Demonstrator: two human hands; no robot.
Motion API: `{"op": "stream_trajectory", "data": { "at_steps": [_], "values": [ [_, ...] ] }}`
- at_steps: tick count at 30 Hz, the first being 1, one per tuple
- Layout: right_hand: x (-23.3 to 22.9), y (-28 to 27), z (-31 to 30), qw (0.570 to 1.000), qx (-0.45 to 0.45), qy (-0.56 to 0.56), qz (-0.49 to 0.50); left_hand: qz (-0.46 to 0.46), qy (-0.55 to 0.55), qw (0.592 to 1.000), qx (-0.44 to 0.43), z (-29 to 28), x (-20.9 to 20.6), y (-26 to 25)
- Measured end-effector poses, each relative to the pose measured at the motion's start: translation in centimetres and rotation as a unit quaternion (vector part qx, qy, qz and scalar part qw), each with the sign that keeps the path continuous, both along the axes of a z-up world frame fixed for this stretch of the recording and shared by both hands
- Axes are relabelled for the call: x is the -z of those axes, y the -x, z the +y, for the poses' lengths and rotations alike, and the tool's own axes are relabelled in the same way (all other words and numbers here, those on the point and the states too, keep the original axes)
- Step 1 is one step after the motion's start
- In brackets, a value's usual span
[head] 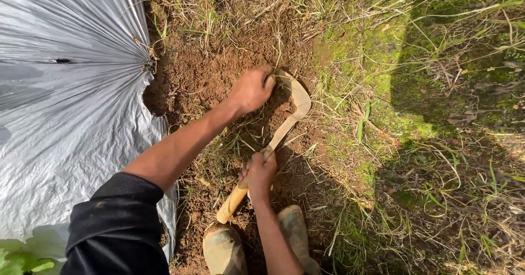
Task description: The person uses a hand hoe to loosen soil and remove weeds from the edge of a garden bed covered with plastic mulch. They repeatedly scrape the ground and pull out grass by hand, clearing the area along the plastic sheet.
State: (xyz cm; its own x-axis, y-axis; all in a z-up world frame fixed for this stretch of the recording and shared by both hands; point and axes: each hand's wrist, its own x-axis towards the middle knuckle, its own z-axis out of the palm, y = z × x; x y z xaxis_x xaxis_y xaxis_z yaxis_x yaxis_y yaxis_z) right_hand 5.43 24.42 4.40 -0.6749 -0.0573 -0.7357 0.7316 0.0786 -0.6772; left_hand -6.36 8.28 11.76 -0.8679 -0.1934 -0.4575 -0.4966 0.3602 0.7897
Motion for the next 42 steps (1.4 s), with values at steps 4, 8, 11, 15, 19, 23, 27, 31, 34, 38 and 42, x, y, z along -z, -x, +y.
{"op": "stream_trajectory", "data": {
  "at_steps": [4, 8, 11, 15, 19, 23, 27, 31, 34, 38, 42],
  "values": [
    [-3.0, -0.7, 0.1, 0.999, 0.031, -0.01, -0.043, 0.004, 0.019, 1.0, 0.017, 0.1, 1.8, -0.6],
    [-2.7, 0.4, -1.1, 1.0, 0.02, 0.006, -0.024, 0.031, 0.038, 0.999, 0.013, -1.0, 1.3, -0.2],
    [-2.4, -0.7, -1.2, 0.999, -0.002, -0.003, -0.044, 0.1, 0.048, 0.993, -0.033, -3.5, 1.0, 0.0],
    [-2.7, -3.3, -1.3, 0.996, -0.009, 0.018, -0.088, 0.242, 0.121, 0.952, -0.145, -10.0, -2.2, 1.2],
    [-1.8, -1.3, -1.8, 0.999, 0.006, -0.014, -0.042, -0.043, 0.143, 0.983, -0.104, -11.0, -0.2, -1.5],
    [-2.3, 3.6, -1.2, 0.993, 0.05, 0.063, 0.092, -0.313, 0.357, 0.859, 0.193, -10.0, 2.5, -3.5],
    [-6.3, 6.8, -1.9, 0.987, 0.063, 0.045, 0.137, -0.104, 0.506, 0.832, 0.201, -8.3, 1.3, 0.8],
    [-6.6, 8.4, -2.2, 0.985, 0.082, 0.002, 0.153, 0.094, 0.424, 0.847, 0.306, -3.1, 2.0, 7.2],
    [-5.0, 9.6, -1.9, 0.976, 0.113, -0.071, 0.169, 0.152, 0.405, 0.847, 0.31, -1.8, 3.5, 11.3],
    [-4.7, 10.7, -1.0, 0.977, 0.131, -0.047, 0.163, 0.083, 0.439, 0.83, 0.333, -2.5, 6.0, 15.3],
    [-4.7, 10.6, -0.1, 0.982, 0.065, -0.057, 0.166, 0.087, 0.519, 0.798, 0.293, -3.6, 8.5, 16.4]
  ]
}}
